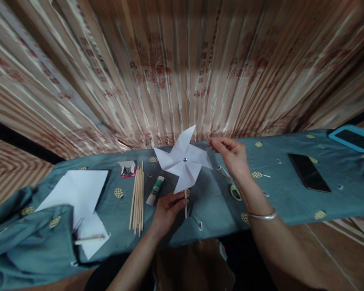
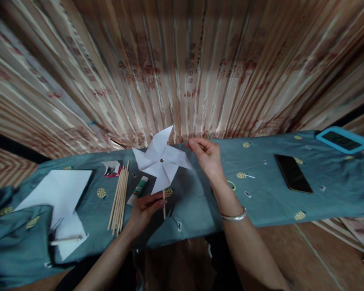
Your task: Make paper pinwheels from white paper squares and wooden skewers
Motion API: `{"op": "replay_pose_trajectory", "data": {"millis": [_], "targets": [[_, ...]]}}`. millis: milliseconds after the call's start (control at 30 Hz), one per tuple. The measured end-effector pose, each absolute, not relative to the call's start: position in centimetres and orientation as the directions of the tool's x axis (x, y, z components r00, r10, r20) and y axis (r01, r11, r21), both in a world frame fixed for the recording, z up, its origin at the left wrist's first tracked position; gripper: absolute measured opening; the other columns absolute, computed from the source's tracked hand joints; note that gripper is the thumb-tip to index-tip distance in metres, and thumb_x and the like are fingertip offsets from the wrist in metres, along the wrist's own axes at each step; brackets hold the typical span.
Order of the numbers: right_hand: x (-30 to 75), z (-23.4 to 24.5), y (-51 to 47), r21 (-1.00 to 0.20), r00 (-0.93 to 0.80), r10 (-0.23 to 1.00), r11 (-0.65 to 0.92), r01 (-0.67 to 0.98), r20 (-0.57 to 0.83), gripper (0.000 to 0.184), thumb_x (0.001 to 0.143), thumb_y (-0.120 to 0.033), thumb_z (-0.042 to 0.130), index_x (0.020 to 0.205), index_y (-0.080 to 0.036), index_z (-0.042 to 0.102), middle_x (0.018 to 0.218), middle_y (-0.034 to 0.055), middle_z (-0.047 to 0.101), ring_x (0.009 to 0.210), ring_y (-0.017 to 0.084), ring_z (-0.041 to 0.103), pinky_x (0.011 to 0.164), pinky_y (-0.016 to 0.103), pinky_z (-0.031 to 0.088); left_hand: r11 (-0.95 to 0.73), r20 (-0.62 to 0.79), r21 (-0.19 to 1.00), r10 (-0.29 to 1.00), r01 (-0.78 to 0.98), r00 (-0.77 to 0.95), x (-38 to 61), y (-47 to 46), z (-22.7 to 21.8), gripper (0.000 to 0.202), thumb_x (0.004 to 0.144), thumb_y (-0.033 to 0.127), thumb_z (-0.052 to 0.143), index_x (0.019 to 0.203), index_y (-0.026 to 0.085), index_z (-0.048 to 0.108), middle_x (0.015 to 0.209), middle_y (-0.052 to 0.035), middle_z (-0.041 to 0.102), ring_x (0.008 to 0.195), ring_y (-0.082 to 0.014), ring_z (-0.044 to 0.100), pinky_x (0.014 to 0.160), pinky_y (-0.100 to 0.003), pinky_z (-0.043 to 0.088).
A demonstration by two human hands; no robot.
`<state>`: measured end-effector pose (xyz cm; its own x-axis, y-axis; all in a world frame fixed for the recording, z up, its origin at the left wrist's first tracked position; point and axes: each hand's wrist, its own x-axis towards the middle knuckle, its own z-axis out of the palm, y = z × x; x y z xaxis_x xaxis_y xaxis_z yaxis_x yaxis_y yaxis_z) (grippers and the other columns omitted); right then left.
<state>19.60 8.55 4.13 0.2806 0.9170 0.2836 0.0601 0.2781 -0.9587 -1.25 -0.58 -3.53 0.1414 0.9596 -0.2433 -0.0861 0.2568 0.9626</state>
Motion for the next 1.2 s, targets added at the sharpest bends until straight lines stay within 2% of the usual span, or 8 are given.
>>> {"op": "replay_pose_trajectory", "data": {"millis": [167, 433, 700, 933, 1200], "targets": [[20.0, 2.8, 7.1, -0.971, 0.301, 0.923, 0.236, 0.042, 0.237, 0.025, 0.069, -0.047, 0.077, 0.075, -0.023, 0.077, 0.073, 0.0025, 0.074, 0.070, 0.018, 0.063, 0.069, 0.032, 0.050, 0.262, -0.251, 0.960, 0.961, -0.095, 0.120, -1.1, -0.5, -3.0, 0.027, 0.061, 0.033, 0.081, 0.082, 0.017, 0.079, 0.093, -0.0101, 0.078, 0.090, -0.0265, 0.071, 0.085, -0.038, 0.056], [19.9, 2.5, 6.7, -0.992, 0.167, 0.978, 0.125, 0.018, 0.126, 0.023, 0.061, -0.044, 0.082, 0.067, -0.022, 0.077, 0.062, -0.0004, 0.068, 0.058, 0.014, 0.054, 0.054, 0.026, 0.040, 0.192, -0.183, 0.979, 0.977, -0.073, 0.110, -1.3, -0.3, -3.2, 0.024, 0.066, 0.034, 0.078, 0.084, 0.017, 0.079, 0.091, -0.0097, 0.077, 0.087, -0.0269, 0.070, 0.081, -0.038, 0.055], [18.6, 1.9, 6.5, -0.999, 0.031, 0.999, 0.023, -0.034, 0.022, 0.033, 0.055, -0.051, 0.085, 0.062, -0.021, 0.075, 0.056, -0.0015, 0.064, 0.054, 0.011, 0.050, 0.052, 0.024, 0.038, 0.145, -0.143, 0.989, 0.988, -0.022, 0.054, -1.9, 0.7, -3.6, 0.022, 0.068, 0.033, 0.075, 0.085, 0.019, 0.079, 0.085, -0.0070, 0.077, 0.080, -0.0206, 0.068, 0.076, -0.032, 0.053], [17.1, 1.4, 6.0, -0.998, -0.096, 0.995, 0.011, -0.057, 0.016, 0.037, 0.062, -0.056, 0.081, 0.062, -0.020, 0.072, 0.060, -0.0004, 0.067, 0.057, 0.011, 0.053, 0.057, 0.026, 0.043, 0.125, -0.125, 0.991, 0.992, -0.053, 0.002, -1.5, 1.0, -3.4, 0.021, 0.066, 0.031, 0.075, 0.083, 0.019, 0.080, 0.082, -0.0050, 0.075, 0.078, -0.0191, 0.066, 0.074, -0.030, 0.052], [16.2, 1.4, 5.4, -0.998, -0.191, 0.981, -0.047, -0.040, -0.039, 0.032, 0.067, -0.051, 0.079, 0.066, -0.019, 0.073, 0.066, 0.0006, 0.070, 0.061, 0.012, 0.056, 0.062, 0.026, 0.045, 0.111, -0.112, 0.992, 0.993, -0.056, -0.021, -1.2, 1.0, -3.3, 0.020, 0.066, 0.032, 0.076, 0.080, 0.018, 0.079, 0.075, -0.0034, 0.073, 0.070, -0.0159, 0.062, 0.068, -0.027, 0.048]]}}
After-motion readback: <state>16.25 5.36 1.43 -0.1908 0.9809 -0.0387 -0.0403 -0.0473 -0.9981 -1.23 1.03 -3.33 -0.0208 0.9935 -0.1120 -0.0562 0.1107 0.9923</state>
